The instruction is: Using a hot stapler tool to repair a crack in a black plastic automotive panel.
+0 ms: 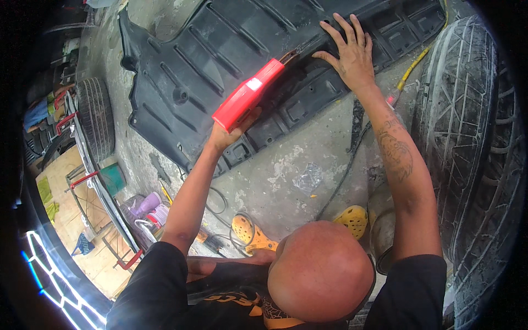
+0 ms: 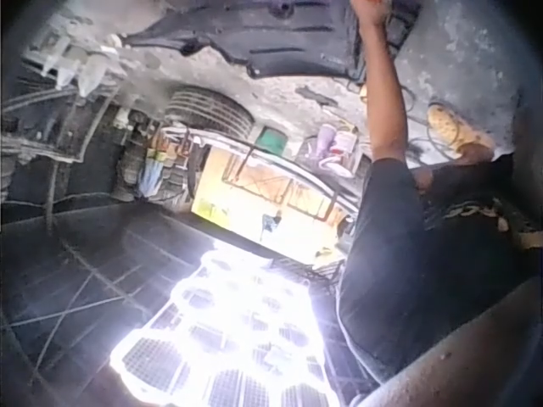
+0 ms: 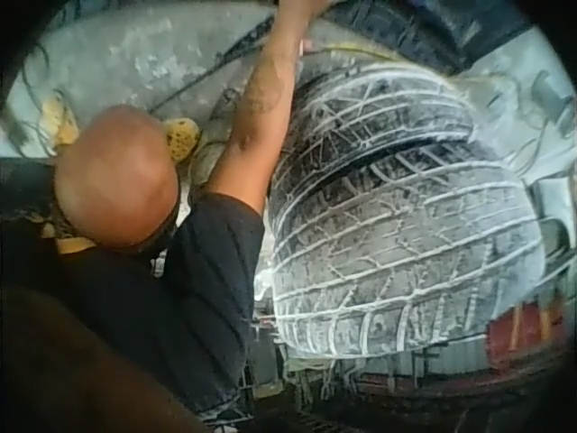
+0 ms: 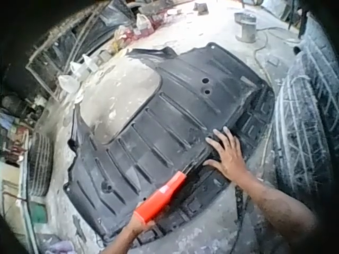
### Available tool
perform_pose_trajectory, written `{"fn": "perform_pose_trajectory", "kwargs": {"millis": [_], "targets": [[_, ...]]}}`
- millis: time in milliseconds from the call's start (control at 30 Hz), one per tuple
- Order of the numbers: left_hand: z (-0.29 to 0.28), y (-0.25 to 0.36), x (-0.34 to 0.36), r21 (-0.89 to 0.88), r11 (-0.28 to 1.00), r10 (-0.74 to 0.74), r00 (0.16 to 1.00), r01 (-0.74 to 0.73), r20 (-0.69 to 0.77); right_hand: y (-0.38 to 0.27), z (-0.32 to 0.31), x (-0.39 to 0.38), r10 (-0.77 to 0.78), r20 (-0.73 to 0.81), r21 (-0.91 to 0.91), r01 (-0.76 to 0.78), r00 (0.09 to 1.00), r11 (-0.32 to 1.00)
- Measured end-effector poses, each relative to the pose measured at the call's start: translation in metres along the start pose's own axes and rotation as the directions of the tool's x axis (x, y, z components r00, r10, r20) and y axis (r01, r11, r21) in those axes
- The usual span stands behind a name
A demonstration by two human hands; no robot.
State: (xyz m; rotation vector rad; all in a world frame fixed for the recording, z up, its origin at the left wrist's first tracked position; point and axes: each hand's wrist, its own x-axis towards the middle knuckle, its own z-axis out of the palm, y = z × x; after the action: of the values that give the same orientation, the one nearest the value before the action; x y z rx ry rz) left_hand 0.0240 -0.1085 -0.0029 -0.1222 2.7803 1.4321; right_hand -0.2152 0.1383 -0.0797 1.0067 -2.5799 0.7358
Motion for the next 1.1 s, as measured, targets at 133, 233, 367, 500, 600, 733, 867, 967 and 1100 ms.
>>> {"fn": "perform_pose_trajectory", "kwargs": {"millis": [133,233,367,500,600,733,867,967,1100], "targets": [[0.002,-0.005,-0.003,0.019,0.999,-0.047,0.999,0.046,0.025,0.000,-0.001,-0.001,-0.003,-0.003,-0.002,0.003,1.000,1.000],[0.002,-0.014,-0.005,0.101,0.995,-0.027,0.999,0.023,0.038,0.001,-0.001,0.000,-0.007,-0.006,-0.013,0.007,1.000,1.000],[0.001,-0.022,-0.010,0.202,0.979,-0.008,0.998,-0.005,0.066,0.000,0.000,0.000,-0.006,-0.003,-0.014,0.006,1.000,1.000],[0.004,-0.019,-0.009,0.199,0.977,0.076,0.997,-0.080,0.026,0.001,-0.001,0.000,-0.015,-0.013,-0.007,0.015,1.000,1.000],[0.004,-0.017,-0.008,0.205,0.974,0.095,0.995,-0.098,0.025,0.001,-0.001,-0.001,-0.013,-0.011,-0.007,0.013,1.000,1.000],[0.002,-0.019,-0.008,0.191,0.978,0.082,0.996,-0.086,0.032,-0.001,-0.001,0.001,-0.005,-0.001,-0.015,0.005,1.000,1.000],[0.002,-0.002,-0.001,0.060,0.997,-0.041,0.998,0.038,0.049,0.002,0.000,-0.001,-0.004,0.004,-0.019,0.004,1.000,1.000],[0.002,0.002,0.001,0.052,0.999,-0.011,1.000,0.010,0.029,0.002,0.000,-0.001,-0.014,-0.006,-0.003,0.014,1.000,1.000],[0.002,-0.001,0.000,0.135,0.991,0.010,1.000,-0.012,0.020,0.001,0.000,0.000,-0.003,0.002,-0.016,0.003,1.000,1.000]]}}
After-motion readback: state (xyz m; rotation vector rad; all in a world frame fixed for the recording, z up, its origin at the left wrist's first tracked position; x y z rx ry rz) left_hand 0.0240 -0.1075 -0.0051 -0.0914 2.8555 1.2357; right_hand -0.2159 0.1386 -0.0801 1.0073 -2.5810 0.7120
